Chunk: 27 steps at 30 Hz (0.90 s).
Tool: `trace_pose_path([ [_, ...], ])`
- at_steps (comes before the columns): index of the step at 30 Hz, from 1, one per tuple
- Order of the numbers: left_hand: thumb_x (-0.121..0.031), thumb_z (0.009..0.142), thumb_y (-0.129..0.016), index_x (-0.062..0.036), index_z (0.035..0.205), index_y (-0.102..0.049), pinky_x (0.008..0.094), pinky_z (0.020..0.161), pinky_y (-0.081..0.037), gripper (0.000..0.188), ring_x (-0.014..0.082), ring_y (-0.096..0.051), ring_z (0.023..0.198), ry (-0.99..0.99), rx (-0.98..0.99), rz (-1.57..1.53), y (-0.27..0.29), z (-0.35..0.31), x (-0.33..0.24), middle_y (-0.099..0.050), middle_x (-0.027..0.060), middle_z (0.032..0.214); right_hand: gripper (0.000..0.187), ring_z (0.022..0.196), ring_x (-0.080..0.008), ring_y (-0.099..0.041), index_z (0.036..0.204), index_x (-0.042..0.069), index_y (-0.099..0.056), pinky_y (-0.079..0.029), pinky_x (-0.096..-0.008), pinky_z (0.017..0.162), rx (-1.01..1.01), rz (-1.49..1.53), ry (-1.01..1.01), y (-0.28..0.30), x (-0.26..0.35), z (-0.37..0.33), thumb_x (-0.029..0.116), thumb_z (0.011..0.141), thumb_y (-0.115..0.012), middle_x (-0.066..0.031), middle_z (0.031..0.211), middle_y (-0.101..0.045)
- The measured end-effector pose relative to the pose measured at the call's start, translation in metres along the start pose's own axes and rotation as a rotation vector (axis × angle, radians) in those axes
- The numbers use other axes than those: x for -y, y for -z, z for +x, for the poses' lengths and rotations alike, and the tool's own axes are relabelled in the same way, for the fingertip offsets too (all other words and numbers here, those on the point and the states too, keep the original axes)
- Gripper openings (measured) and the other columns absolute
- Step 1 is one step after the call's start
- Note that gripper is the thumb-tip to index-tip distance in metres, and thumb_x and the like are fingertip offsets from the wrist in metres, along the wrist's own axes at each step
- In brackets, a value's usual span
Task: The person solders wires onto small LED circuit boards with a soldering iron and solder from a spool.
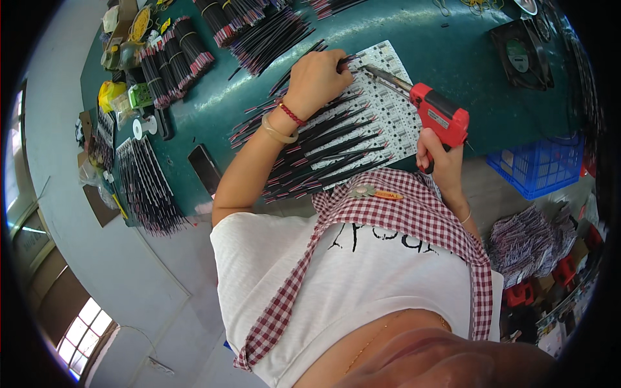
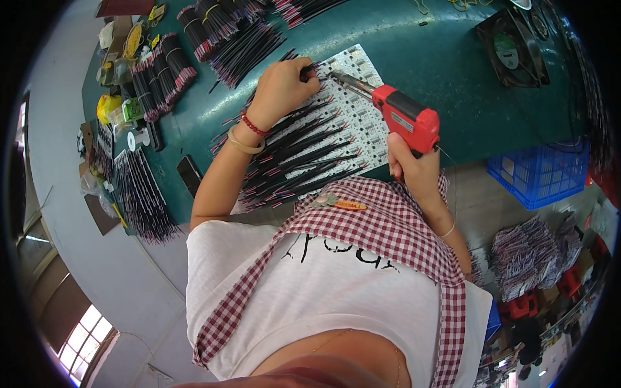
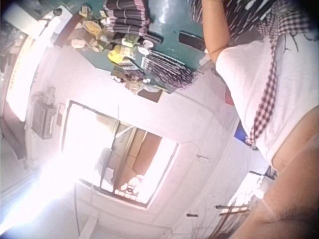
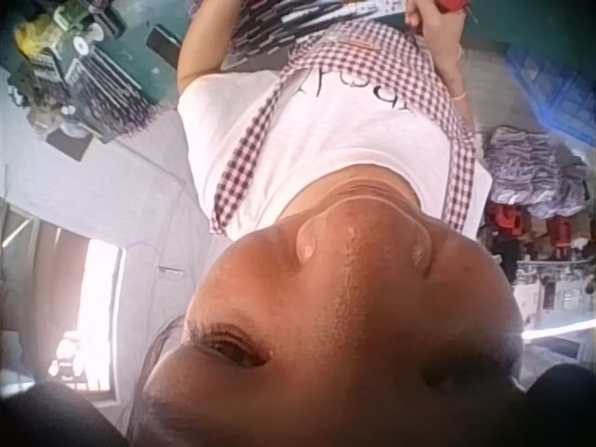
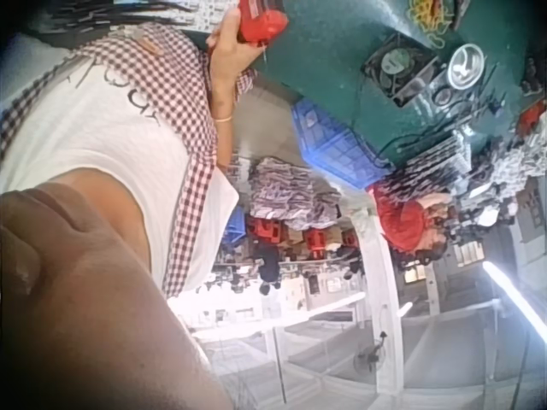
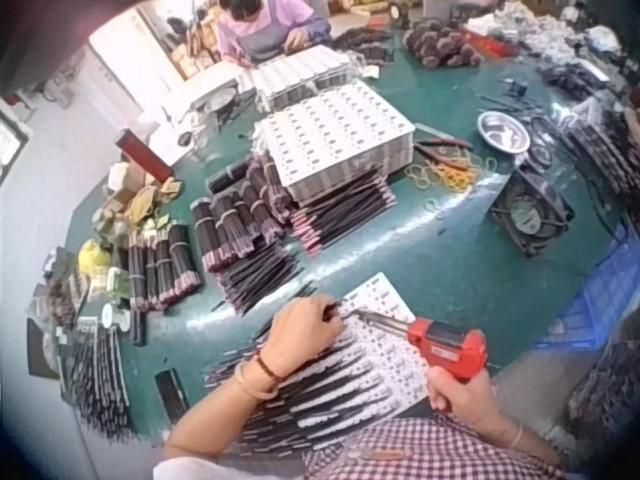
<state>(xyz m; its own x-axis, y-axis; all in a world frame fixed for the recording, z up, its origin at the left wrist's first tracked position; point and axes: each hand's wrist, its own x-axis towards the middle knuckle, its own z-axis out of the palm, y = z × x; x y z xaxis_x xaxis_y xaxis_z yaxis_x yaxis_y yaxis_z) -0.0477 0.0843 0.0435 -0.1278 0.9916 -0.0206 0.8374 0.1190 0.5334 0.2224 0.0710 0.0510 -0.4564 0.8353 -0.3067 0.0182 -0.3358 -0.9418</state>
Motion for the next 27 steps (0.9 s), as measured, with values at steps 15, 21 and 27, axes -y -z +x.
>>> trace_pose_path([
  [15,-0.019,0.072,-0.061,-0.0005,0.076,-0.063,0.0413,0.059,-0.048,0.019,0.0359,-0.061,0.062,0.016,0.018,-0.001,0.001,-0.002,-0.004,-0.063,0.0177,0.067,0.026,0.047,-0.0065,-0.044,0.111,-0.005,-0.053,-0.040,-0.0225,0.046,-0.021,0.037,-0.056,0.000,0.000,-0.007,0.014,0.093,-0.053,-0.0023,0.061,-0.051],
  [21,-0.016,0.072,-0.061,-0.0012,0.076,-0.062,0.0424,0.060,-0.048,0.015,0.0365,-0.061,0.064,-0.047,0.005,0.050,-0.003,-0.003,-0.006,-0.062,0.0175,0.066,0.017,0.046,-0.0071,-0.045,0.088,-0.001,-0.056,-0.040,-0.0233,0.045,-0.015,0.009,-0.054,0.002,-0.003,-0.008,0.015,0.093,-0.052,-0.0024,0.060,-0.051],
  [27,-0.015,0.072,-0.060,-0.0014,0.076,-0.061,0.0433,0.061,-0.049,0.015,0.0363,-0.062,0.067,-0.064,-0.035,0.075,-0.004,-0.006,-0.011,-0.063,0.0175,0.069,0.016,0.043,-0.0063,-0.045,0.080,0.001,-0.057,-0.036,-0.0218,0.042,-0.053,0.035,-0.032,-0.002,-0.007,-0.010,0.012,0.091,-0.056,0.0002,0.055,-0.050],
])
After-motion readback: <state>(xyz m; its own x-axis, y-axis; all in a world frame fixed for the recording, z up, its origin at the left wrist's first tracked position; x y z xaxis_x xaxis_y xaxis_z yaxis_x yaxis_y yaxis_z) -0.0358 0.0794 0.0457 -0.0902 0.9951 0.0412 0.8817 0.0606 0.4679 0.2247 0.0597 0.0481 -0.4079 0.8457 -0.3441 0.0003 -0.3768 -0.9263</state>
